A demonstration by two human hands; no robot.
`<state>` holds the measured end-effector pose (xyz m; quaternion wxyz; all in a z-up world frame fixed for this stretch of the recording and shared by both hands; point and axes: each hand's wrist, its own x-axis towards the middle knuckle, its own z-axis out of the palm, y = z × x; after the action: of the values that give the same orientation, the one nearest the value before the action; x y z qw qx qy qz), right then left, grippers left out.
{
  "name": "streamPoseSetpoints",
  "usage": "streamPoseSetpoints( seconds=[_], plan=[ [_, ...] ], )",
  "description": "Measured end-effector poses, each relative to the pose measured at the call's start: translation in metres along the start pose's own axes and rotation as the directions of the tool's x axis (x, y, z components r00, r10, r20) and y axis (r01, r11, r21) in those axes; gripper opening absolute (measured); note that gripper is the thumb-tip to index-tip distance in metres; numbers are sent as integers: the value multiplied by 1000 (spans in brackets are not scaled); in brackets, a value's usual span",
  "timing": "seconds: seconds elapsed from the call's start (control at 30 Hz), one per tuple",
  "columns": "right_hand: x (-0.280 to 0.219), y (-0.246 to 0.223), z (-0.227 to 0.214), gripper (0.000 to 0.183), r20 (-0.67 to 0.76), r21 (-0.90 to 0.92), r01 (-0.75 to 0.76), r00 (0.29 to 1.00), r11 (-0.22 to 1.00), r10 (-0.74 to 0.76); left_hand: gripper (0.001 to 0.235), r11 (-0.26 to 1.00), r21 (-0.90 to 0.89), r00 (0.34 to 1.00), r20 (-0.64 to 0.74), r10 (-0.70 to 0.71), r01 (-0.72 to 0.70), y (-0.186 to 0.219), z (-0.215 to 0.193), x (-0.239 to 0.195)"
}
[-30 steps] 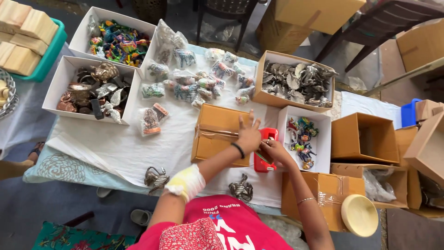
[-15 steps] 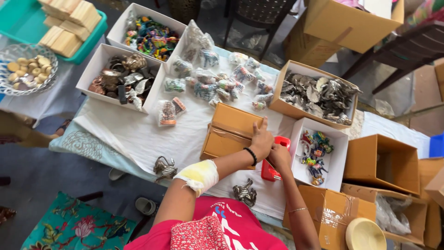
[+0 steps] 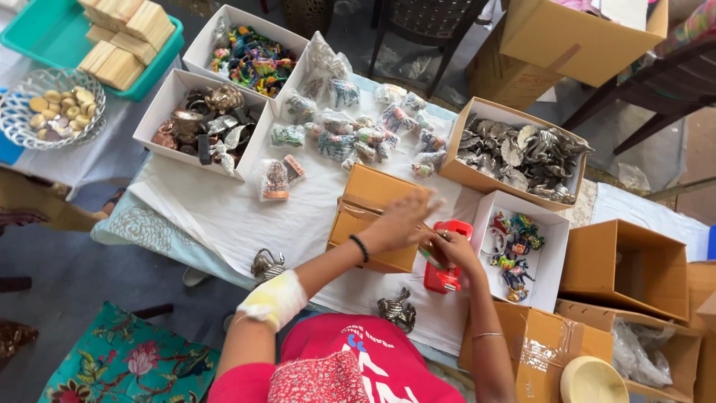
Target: The person seals a cardboard box with clear packing tape using a red tape dispenser and scissors. They then arrange small wrapped items on the table and wrap a silver metal figurine in bubble wrap.
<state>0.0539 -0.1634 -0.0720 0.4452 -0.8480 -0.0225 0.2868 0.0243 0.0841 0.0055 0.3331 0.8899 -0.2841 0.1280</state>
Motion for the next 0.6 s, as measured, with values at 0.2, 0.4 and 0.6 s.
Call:
streamPoseSetpoints(
  seconds=[0.2,0.4,0.6],
  plan=[
    [-48,-56,-53,62,84,-89,-75,993,993,83,69,900,436,991,125,-51,-9,-20,-51,-37],
    [-71,-126,-66,70,-83,-565,9,994,825,-67,74,911,406,977,156,-144,70,-15,-38,-27],
    [-79,-156,-73,76,-33,-585,-42,999,810,27,57,988,108,967,216,-132,111,-28,-48,-9]
  ],
)
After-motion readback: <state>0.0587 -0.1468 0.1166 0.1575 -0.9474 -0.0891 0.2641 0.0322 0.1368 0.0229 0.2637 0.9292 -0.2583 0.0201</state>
